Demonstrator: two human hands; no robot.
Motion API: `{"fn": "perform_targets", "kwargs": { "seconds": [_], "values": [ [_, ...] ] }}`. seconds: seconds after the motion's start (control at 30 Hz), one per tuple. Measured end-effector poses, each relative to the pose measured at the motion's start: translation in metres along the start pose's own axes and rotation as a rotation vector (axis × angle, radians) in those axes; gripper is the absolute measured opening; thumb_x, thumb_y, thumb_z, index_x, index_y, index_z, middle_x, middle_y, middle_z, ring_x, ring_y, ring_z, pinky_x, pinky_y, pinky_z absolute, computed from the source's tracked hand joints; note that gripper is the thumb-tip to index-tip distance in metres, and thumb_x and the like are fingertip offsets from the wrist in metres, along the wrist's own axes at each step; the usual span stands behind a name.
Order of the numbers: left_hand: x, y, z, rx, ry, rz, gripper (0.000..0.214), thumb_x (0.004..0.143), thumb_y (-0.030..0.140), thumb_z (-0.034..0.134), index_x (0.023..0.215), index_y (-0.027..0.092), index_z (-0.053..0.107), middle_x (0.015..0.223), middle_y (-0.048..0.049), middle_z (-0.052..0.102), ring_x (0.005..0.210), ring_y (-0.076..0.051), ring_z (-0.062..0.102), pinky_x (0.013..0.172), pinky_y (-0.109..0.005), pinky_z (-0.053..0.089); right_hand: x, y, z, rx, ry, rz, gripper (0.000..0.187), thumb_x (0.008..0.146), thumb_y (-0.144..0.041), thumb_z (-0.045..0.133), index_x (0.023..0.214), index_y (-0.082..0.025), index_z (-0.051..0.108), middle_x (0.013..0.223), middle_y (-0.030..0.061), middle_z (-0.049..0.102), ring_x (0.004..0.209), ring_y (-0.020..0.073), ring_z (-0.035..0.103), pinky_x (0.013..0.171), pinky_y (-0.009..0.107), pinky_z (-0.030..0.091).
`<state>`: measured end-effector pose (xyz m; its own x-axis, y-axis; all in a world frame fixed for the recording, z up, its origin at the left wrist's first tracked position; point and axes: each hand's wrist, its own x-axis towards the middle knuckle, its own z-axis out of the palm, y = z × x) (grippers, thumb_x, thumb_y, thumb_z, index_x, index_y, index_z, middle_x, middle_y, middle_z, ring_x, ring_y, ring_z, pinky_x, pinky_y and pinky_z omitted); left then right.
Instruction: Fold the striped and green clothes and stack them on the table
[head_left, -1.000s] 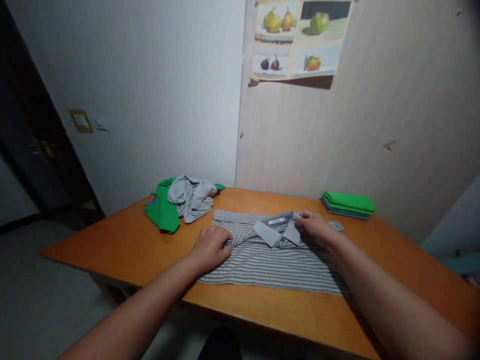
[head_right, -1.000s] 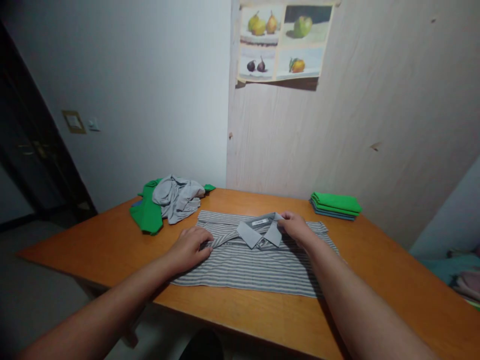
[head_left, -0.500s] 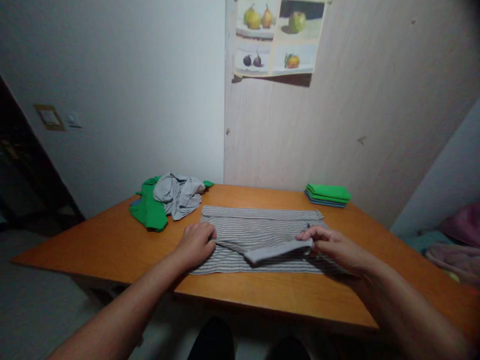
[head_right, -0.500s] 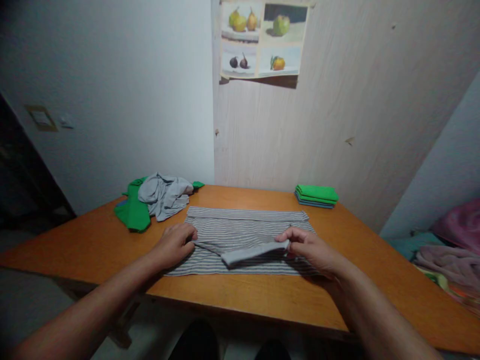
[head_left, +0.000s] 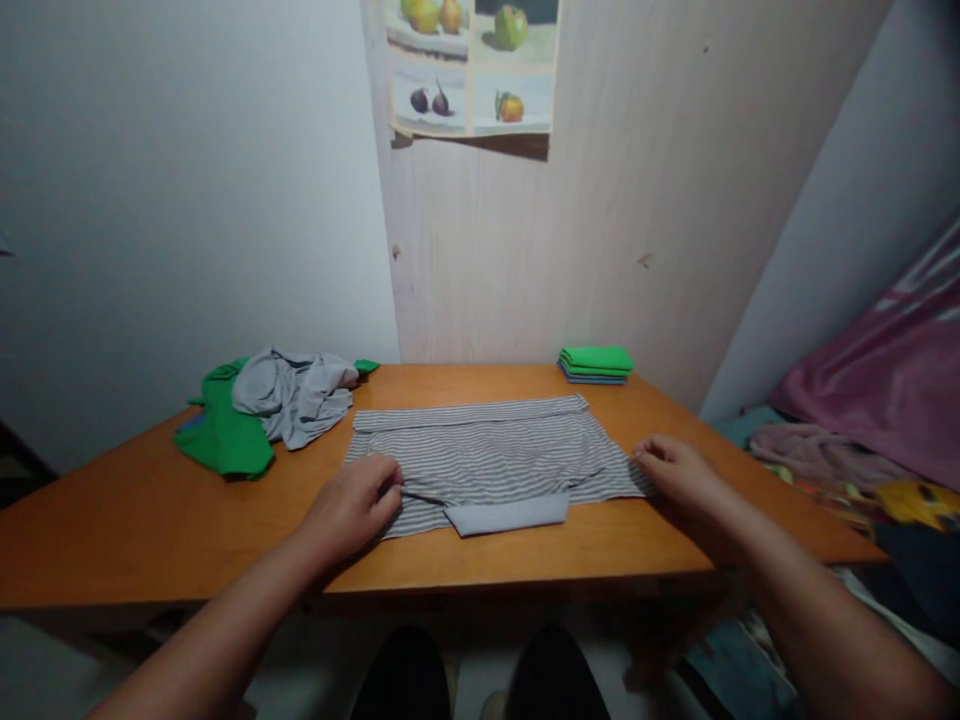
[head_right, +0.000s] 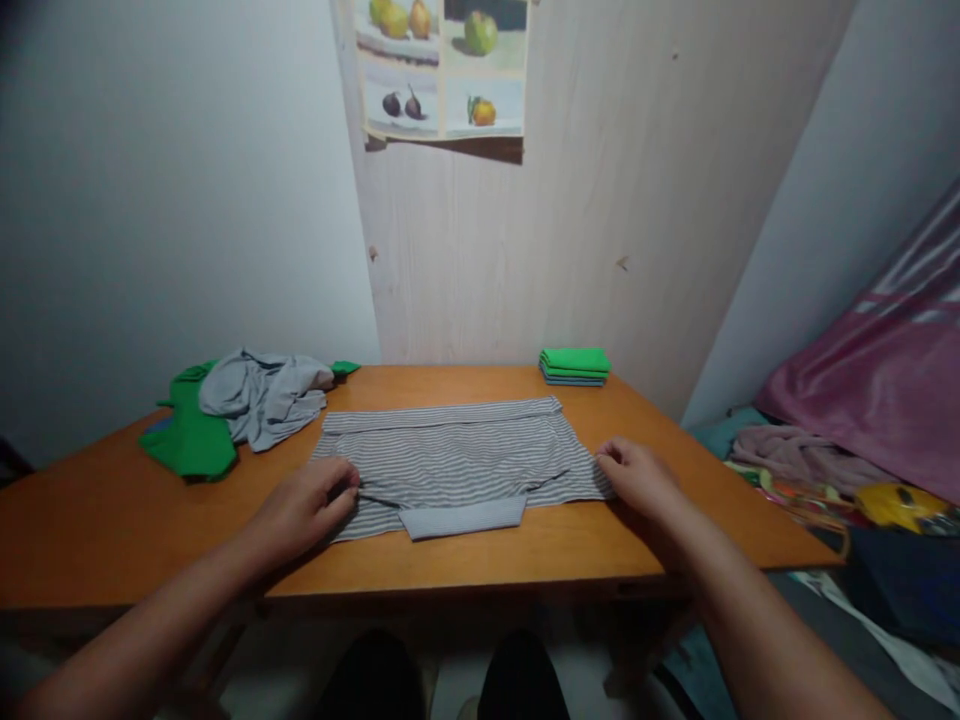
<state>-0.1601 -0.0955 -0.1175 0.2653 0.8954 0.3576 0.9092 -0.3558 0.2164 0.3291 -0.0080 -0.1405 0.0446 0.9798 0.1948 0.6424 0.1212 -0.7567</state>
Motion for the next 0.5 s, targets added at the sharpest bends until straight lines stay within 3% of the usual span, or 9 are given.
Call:
{"fn": "perform_targets", "kwargs": {
  "seconds": [0.1,0.17,0.3,0.5],
  "values": [
    [-0.006,0.004,0.003,-0.017,-0.057,0.023,0.015,0.09,0.029,0.049,0.082,0.022,0.059,0.083,-0.0039,0.061,0.081,-0.022,0.056,0.071,-0.032,0.039,-0.004,0.014,-0.005,-0.392,0.023,0.041,0.025,0.08,-0.045,0.06,0.072,-0.022,0.062,0.066,0.0034,0.064,0.063,0.0184,0.055,0.057,0.028,0.031],
    [-0.01,0.003,0.004,-0.022,-0.072,0.027,0.016,0.09,0.03,0.05,0.081,0.022,0.06,0.083,-0.0038,0.06,0.082,-0.022,0.056,0.072,-0.032,0.04,-0.008,0.019,-0.003,-0.459,0.018,0.077,0.026,0.08,-0.047,0.06,0.08,-0.022,0.064,0.072,0.0045,0.067,0.066,0.0191,0.058,0.058,0.028,0.033],
    [-0.014,-0.002,0.003,-0.04,-0.069,0.01,0.016,0.09,0.032,0.051,0.08,0.022,0.059,0.082,-0.003,0.059,0.08,-0.021,0.055,0.07,-0.031,0.039,-0.012,0.024,0.006,-0.306,-0.054,0.002,0.021,0.074,-0.03,0.061,0.093,-0.021,0.063,0.078,0.0023,0.068,0.07,0.017,0.06,0.06,0.025,0.036],
    [-0.024,-0.016,-0.003,-0.074,-0.077,-0.046,0.018,0.087,0.036,0.053,0.077,0.022,0.056,0.079,-0.0014,0.059,0.075,-0.02,0.055,0.066,-0.03,0.038,-0.018,0.043,0.001,-0.092,-0.033,-0.019,0.016,0.066,-0.022,0.057,0.082,-0.021,0.056,0.066,-0.002,0.059,0.059,0.0136,0.053,0.053,0.023,0.036]
  ]
}}
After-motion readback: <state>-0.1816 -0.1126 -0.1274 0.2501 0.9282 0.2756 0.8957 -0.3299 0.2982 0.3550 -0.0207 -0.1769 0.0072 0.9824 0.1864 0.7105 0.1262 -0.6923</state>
